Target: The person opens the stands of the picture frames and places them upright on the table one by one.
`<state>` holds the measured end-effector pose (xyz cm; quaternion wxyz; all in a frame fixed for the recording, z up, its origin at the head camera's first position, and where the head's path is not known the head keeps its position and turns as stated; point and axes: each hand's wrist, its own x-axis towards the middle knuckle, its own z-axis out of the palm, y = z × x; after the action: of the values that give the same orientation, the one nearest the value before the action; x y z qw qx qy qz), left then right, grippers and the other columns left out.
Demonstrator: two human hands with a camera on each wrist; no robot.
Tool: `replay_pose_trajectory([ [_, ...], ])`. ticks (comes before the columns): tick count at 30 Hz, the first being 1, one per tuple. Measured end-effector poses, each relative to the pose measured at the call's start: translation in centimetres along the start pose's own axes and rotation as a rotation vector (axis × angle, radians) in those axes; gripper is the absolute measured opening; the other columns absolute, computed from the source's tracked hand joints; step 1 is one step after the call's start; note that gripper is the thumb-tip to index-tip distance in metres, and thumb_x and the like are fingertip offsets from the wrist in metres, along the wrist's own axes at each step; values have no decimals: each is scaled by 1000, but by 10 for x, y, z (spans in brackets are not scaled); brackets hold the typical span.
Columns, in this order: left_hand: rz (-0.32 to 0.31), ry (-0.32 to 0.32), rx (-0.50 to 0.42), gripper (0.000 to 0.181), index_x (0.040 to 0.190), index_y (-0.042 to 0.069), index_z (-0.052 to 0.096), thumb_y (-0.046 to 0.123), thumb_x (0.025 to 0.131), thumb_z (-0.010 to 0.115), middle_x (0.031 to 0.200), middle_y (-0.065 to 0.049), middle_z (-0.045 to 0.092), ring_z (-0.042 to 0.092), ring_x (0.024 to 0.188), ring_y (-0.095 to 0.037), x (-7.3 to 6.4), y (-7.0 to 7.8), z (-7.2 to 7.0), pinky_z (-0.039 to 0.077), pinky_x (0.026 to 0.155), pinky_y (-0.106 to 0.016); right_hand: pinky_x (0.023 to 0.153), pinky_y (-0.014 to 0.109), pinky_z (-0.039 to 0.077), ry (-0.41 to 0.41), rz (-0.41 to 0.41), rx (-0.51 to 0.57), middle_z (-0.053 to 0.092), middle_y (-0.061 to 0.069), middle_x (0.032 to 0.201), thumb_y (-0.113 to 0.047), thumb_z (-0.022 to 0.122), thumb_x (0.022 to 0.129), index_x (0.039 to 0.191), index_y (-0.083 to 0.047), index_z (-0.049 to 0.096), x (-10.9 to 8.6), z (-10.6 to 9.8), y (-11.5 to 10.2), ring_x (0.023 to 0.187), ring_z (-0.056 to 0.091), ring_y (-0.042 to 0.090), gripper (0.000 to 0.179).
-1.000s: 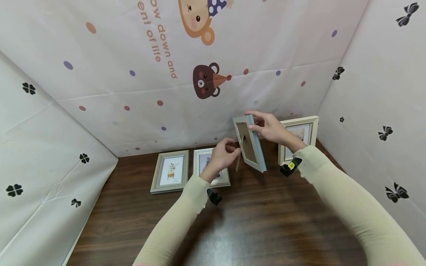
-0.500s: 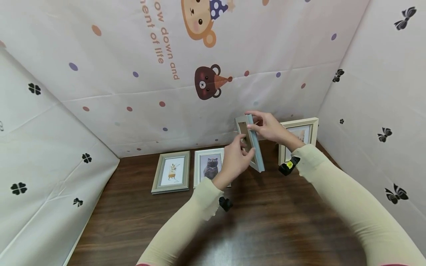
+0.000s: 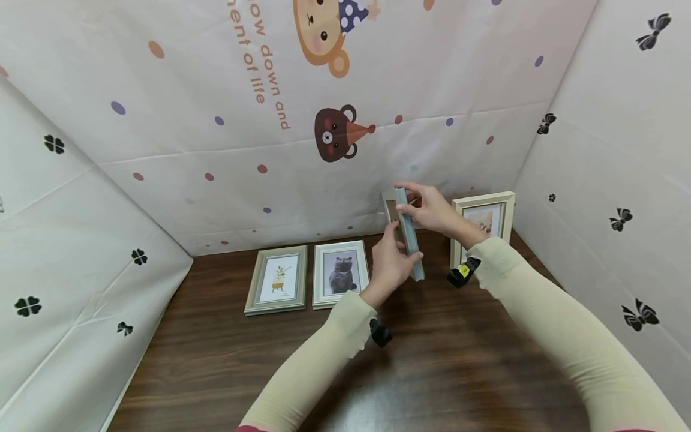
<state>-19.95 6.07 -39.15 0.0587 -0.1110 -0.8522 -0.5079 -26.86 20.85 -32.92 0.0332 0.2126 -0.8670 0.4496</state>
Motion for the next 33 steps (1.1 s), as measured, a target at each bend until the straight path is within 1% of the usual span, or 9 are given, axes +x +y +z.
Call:
replay_pose_trajectory([
  [3, -1, 42, 16, 74, 150, 11, 45, 12, 87, 84, 97, -9, 70, 70, 73, -15, 2, -2, 2, 59, 65, -30, 74, 48, 58, -9, -2, 2, 64, 21, 112, -17, 63, 104, 154, -11, 46, 0, 1, 1, 91, 66, 31, 53],
  [6, 1, 61, 18, 73, 149, 10, 47, 9, 86, 84, 92, -7, 71, 69, 72, -14, 3, -3, 3, 60, 65, -31, 75, 47, 59, -10, 11, 0, 63, 21, 114, -18, 63, 104, 155, -12, 46, -1, 3, 2, 94, 66, 32, 54],
  [11, 12, 68, 15, 72, 149, 9, 47, 7, 86, 83, 92, -7, 70, 69, 70, -14, 4, -6, 5, 59, 63, -30, 76, 43, 58, 10, 24, -22, 64, 20, 115, -18, 64, 104, 154, -14, 47, -1, 5, 2, 98, 66, 32, 53],
  [15, 29, 78, 15, 71, 148, 9, 48, 6, 85, 81, 92, -9, 70, 68, 72, -16, 4, -9, 6, 59, 63, -30, 76, 44, 57, 23, 26, -28, 65, 19, 115, -17, 65, 103, 154, -15, 48, -2, 7, 1, 98, 66, 32, 53],
  [21, 10, 71, 30, 71, 148, 13, 47, 6, 85, 79, 94, -10, 70, 65, 73, -15, 3, -9, 6, 57, 61, -29, 76, 45, 57, 26, 36, -37, 65, 19, 116, -17, 65, 103, 153, -15, 48, -4, 8, -1, 99, 66, 32, 53],
  [27, -5, 64, 15, 73, 148, 18, 46, 9, 84, 80, 90, -5, 68, 62, 72, -14, 3, -10, 4, 56, 64, -32, 77, 46, 58, 30, 37, -39, 65, 21, 118, -21, 66, 103, 154, -14, 47, -3, 9, 0, 102, 66, 36, 55],
  [30, -7, 53, 6, 75, 149, 19, 45, 10, 84, 81, 86, -3, 68, 60, 69, -13, 4, -13, 2, 55, 64, -33, 78, 47, 60, 29, 30, -7, 64, 22, 120, -24, 66, 103, 155, -14, 45, -3, 10, 1, 103, 66, 37, 57],
  [33, -3, 40, -11, 77, 149, 19, 44, 9, 83, 81, 82, -2, 68, 61, 64, -10, 6, -16, -1, 55, 65, -31, 78, 45, 62, 30, 22, 52, 62, 22, 125, -27, 61, 105, 157, -15, 42, -5, 10, 2, 104, 67, 37, 57],
])
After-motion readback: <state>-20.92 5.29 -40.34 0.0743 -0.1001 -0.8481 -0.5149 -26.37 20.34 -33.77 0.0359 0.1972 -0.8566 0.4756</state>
